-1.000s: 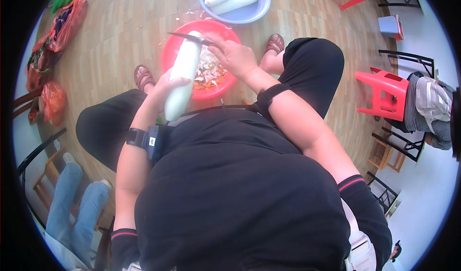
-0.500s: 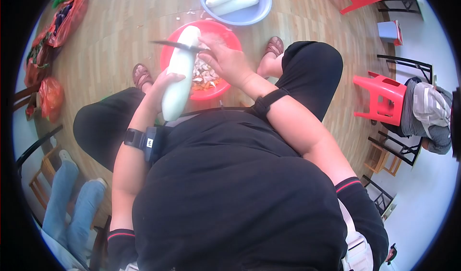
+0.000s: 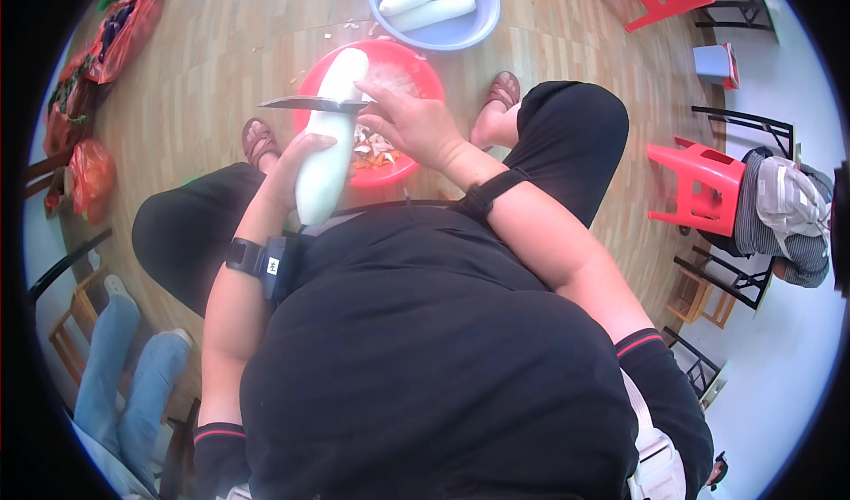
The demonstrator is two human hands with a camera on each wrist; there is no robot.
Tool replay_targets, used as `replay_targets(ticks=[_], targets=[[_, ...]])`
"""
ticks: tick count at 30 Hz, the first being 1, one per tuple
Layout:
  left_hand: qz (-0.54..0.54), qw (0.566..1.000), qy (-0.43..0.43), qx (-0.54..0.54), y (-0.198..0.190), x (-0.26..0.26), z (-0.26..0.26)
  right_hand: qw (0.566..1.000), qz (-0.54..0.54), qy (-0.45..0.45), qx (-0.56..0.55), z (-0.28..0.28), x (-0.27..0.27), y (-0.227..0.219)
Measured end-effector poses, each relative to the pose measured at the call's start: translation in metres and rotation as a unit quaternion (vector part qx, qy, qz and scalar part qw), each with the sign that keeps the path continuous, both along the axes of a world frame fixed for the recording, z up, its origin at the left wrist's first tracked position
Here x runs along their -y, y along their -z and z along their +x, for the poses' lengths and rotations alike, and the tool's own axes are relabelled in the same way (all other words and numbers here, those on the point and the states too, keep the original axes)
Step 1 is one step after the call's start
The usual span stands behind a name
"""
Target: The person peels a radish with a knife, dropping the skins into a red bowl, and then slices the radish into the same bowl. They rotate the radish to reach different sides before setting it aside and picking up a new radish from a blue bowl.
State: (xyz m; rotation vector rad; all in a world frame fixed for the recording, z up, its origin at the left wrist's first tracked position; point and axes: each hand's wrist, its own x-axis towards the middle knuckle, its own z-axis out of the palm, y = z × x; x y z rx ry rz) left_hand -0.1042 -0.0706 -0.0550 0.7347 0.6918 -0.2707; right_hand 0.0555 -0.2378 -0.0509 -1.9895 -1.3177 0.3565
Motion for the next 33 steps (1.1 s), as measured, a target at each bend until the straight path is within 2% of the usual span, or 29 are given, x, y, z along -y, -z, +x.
replay_targets(ticks=[2,6,8,10,12,13,16,21,23,30,32,33], targets=[[-0.007,1.000,0.001,-0.001,0.001,-0.001,-0.001,0.998,-0.002,0.002,0.060,0.000,0.000,0.002],[-0.030,0.999,0.022,0.000,0.009,-0.005,-0.003,0.996,-0.065,0.041,0.042,0.009,0.001,0.011],[-0.008,0.999,0.037,0.038,0.009,-0.004,-0.003,0.988,-0.027,0.140,0.064,0.015,0.003,0.022],[-0.004,0.999,0.036,0.033,0.007,-0.003,-0.003,0.988,-0.014,0.138,0.063,0.014,0.003,0.014],[-0.003,0.999,0.029,0.029,0.005,-0.004,-0.001,0.997,-0.002,0.071,-0.004,0.008,0.004,0.006],[-0.003,0.999,0.028,0.024,0.003,-0.004,-0.001,0.998,0.024,0.045,0.026,0.006,0.001,0.007],[-0.017,0.999,0.017,0.029,0.002,-0.002,-0.001,0.999,-0.030,0.001,-0.031,0.001,0.001,-0.006],[-0.027,0.999,0.017,0.036,0.001,-0.002,-0.002,1.000,-0.018,0.011,-0.001,0.002,0.000,-0.004],[-0.030,1.000,-0.003,0.005,0.002,-0.001,-0.003,0.999,0.003,0.016,0.038,0.003,0.000,0.001],[-0.027,1.000,0.002,-0.015,0.000,-0.002,-0.002,0.998,0.008,0.025,0.050,0.011,0.001,0.014],[-0.056,0.997,0.034,0.033,0.004,-0.008,-0.005,0.990,-0.060,0.125,0.009,0.020,0.004,0.021],[-0.056,0.997,0.036,0.034,0.006,-0.009,-0.007,0.990,-0.060,0.126,0.010,0.022,0.005,0.017]])
